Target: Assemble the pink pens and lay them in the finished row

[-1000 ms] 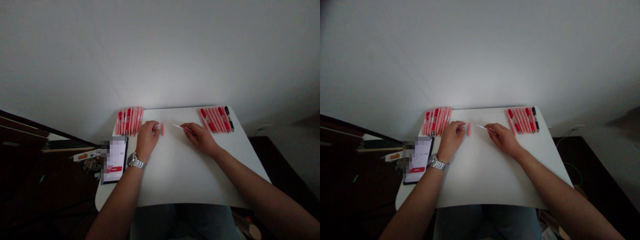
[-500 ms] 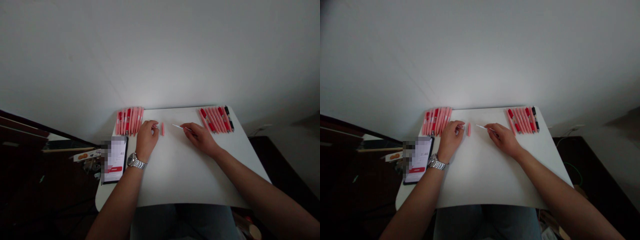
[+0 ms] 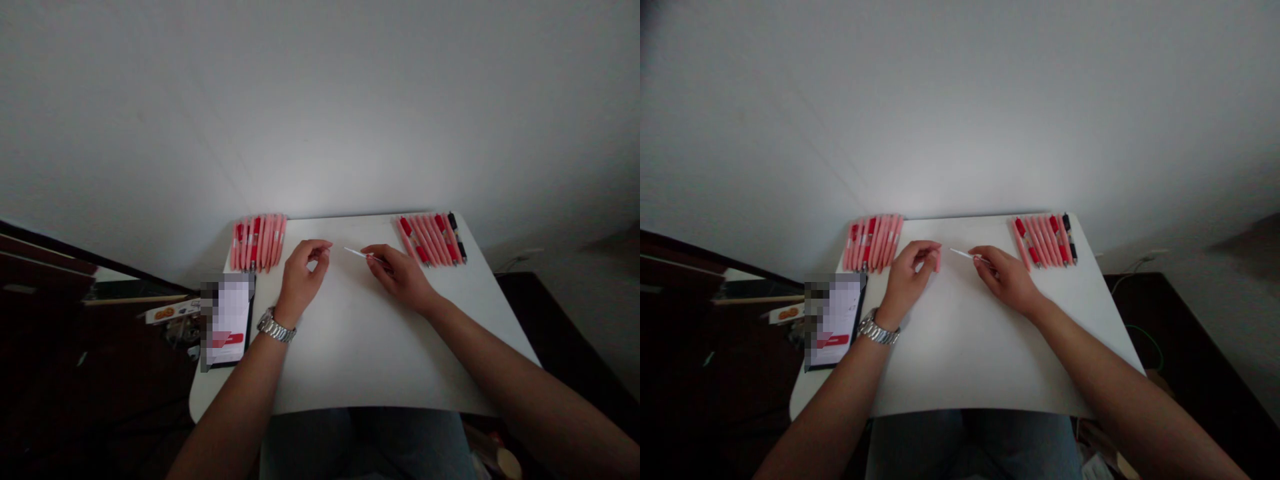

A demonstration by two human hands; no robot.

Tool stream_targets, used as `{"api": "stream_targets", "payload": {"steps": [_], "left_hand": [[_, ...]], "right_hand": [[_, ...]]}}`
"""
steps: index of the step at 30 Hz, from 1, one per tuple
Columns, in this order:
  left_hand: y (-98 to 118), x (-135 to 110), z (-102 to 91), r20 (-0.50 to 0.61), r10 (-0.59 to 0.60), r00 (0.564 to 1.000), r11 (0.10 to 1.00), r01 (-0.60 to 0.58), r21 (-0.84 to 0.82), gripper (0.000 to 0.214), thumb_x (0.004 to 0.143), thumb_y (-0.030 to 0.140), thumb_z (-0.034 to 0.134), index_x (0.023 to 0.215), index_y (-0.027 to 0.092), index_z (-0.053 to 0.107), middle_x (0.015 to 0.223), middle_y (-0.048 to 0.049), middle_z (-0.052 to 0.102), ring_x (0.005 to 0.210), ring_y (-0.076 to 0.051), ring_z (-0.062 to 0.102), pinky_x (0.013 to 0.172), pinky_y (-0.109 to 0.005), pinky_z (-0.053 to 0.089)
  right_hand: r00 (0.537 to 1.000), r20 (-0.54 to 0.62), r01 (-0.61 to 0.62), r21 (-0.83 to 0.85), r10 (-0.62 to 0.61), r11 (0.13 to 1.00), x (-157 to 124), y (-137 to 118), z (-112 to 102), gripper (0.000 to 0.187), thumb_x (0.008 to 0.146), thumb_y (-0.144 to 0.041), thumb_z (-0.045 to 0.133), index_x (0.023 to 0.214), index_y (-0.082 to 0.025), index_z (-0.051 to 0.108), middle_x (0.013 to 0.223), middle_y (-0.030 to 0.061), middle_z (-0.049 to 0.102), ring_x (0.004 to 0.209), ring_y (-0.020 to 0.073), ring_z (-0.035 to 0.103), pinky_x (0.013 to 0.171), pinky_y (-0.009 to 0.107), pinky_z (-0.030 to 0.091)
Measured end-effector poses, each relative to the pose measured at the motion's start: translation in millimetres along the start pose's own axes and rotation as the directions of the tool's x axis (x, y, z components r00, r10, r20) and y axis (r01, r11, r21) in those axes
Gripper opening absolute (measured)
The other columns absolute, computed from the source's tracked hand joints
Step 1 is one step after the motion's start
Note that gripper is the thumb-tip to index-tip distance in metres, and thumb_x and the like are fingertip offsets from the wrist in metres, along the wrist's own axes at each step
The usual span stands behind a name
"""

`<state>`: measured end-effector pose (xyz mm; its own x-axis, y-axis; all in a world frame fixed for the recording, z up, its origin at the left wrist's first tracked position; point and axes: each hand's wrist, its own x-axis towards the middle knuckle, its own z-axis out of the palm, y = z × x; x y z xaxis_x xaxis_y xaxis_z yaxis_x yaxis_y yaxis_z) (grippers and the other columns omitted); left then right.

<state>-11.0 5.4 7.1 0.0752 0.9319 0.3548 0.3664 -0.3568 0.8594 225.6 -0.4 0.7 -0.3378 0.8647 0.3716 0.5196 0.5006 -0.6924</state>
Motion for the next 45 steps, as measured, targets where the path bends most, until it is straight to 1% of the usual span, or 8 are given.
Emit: {"api": "stream_targets", "payload": {"steps": [4, 10, 15, 21, 30, 33, 37, 45], "left_hand": [[5.4, -1.3, 2.3, 0.044, -0.027, 0.999, 0.994, 0.031, -0.105, 0.021, 0.097, 0.031, 0.061, 0.112, 0.019, 0.068, 0.109, -0.0085, 0.071, 0.099, -0.016, 0.069, 0.092, -0.030, 0.058], [11.2, -3.2, 4.4, 0.136, -0.034, 0.990, 0.981, 0.059, -0.186, 0.023, 0.093, 0.031, 0.067, 0.113, 0.020, 0.070, 0.106, -0.0075, 0.072, 0.096, -0.016, 0.069, 0.089, -0.029, 0.058], [14.3, -4.0, 5.6, 0.200, -0.045, 0.979, 0.957, 0.100, -0.274, 0.022, 0.090, 0.029, 0.070, 0.111, 0.020, 0.072, 0.104, -0.0070, 0.072, 0.095, -0.015, 0.070, 0.090, -0.030, 0.059], [12.2, -4.8, 9.0, 0.247, -0.056, 0.967, 0.944, 0.132, -0.304, 0.020, 0.091, 0.031, 0.070, 0.109, 0.021, 0.073, 0.102, -0.0059, 0.074, 0.095, -0.015, 0.071, 0.091, -0.031, 0.060], [11.7, -5.5, 10.9, 0.268, -0.059, 0.962, 0.934, 0.148, -0.326, 0.019, 0.091, 0.033, 0.071, 0.104, 0.020, 0.073, 0.101, -0.0055, 0.076, 0.089, -0.014, 0.072, 0.084, -0.027, 0.060], [10.5, -5.2, 10.9, 0.266, -0.048, 0.963, 0.928, 0.141, -0.345, 0.018, 0.091, 0.034, 0.071, 0.103, 0.019, 0.072, 0.097, -0.0045, 0.075, 0.085, -0.013, 0.071, 0.081, -0.025, 0.060], [8.8, -5.2, 11.6, 0.254, -0.034, 0.967, 0.914, 0.133, -0.383, 0.017, 0.091, 0.034, 0.070, 0.100, 0.019, 0.071, 0.095, -0.0036, 0.072, 0.081, -0.012, 0.069, 0.076, -0.024, 0.059], [8.6, -4.9, 11.4, 0.271, -0.039, 0.962, 0.911, 0.146, -0.386, 0.018, 0.091, 0.033, 0.072, 0.103, 0.019, 0.071, 0.098, -0.0048, 0.074, 0.084, -0.012, 0.071, 0.077, -0.024, 0.060]], "right_hand": [[1.000, -0.009, 0.011, -0.013, -0.011, 1.000, -0.2, -1.5, 0.5, 0.026, 0.104, -0.038, 0.049, 0.121, -0.023, 0.060, 0.089, 0.0048, 0.069, 0.072, 0.0155, 0.062, 0.063, 0.027, 0.050], [0.999, 0.021, 0.027, 0.008, -0.028, 1.000, -1.6, -1.9, 0.3, 0.018, 0.102, -0.037, 0.052, 0.114, -0.024, 0.057, 0.082, 0.0019, 0.066, 0.066, 0.0145, 0.059, 0.060, 0.027, 0.048], [0.998, 0.032, 0.060, 0.056, -0.062, 0.997, -3.1, -0.9, 0.6, 0.015, 0.101, -0.032, 0.054, 0.114, -0.024, 0.054, 0.088, 0.0030, 0.067, 0.071, 0.0148, 0.062, 0.062, 0.027, 0.050], [0.995, 0.041, 0.085, 0.074, -0.088, 0.994, -3.7, -3.2, -0.1, 0.017, 0.100, -0.029, 0.053, 0.116, -0.025, 0.051, 0.095, 0.0051, 0.068, 0.078, 0.0174, 0.066, 0.067, 0.029, 0.054], [0.990, 0.053, 0.126, 0.092, -0.131, 0.988, -2.0, -2.2, 2.8, 0.021, 0.100, -0.028, 0.054, 0.120, -0.024, 0.049, 0.100, 0.0073, 0.072, 0.087, 0.0191, 0.072, 0.073, 0.031, 0.058], [0.990, 0.065, 0.115, 0.099, -0.122, 0.988, -2.2, -2.1, 3.2, 0.023, 0.100, -0.029, 0.054, 0.122, -0.025, 0.049, 0.104, 0.0082, 0.073, 0.091, 0.0198, 0.073, 0.077, 0.032, 0.060], [0.991, 0.074, 0.104, 0.086, -0.110, 0.991, -2.7, -2.2, 2.6, 0.023, 0.101, -0.030, 0.054, 0.123, -0.025, 0.050, 0.104, 0.0081, 0.074, 0.091, 0.0201, 0.073, 0.078, 0.033, 0.060], [0.990, 0.084, 0.103, 0.074, -0.109, 0.992, -3.4, -2.3, 2.6, 0.022, 0.101, -0.030, 0.053, 0.123, -0.025, 0.052, 0.106, 0.0077, 0.074, 0.092, 0.0207, 0.074, 0.079, 0.033, 0.060]]}}
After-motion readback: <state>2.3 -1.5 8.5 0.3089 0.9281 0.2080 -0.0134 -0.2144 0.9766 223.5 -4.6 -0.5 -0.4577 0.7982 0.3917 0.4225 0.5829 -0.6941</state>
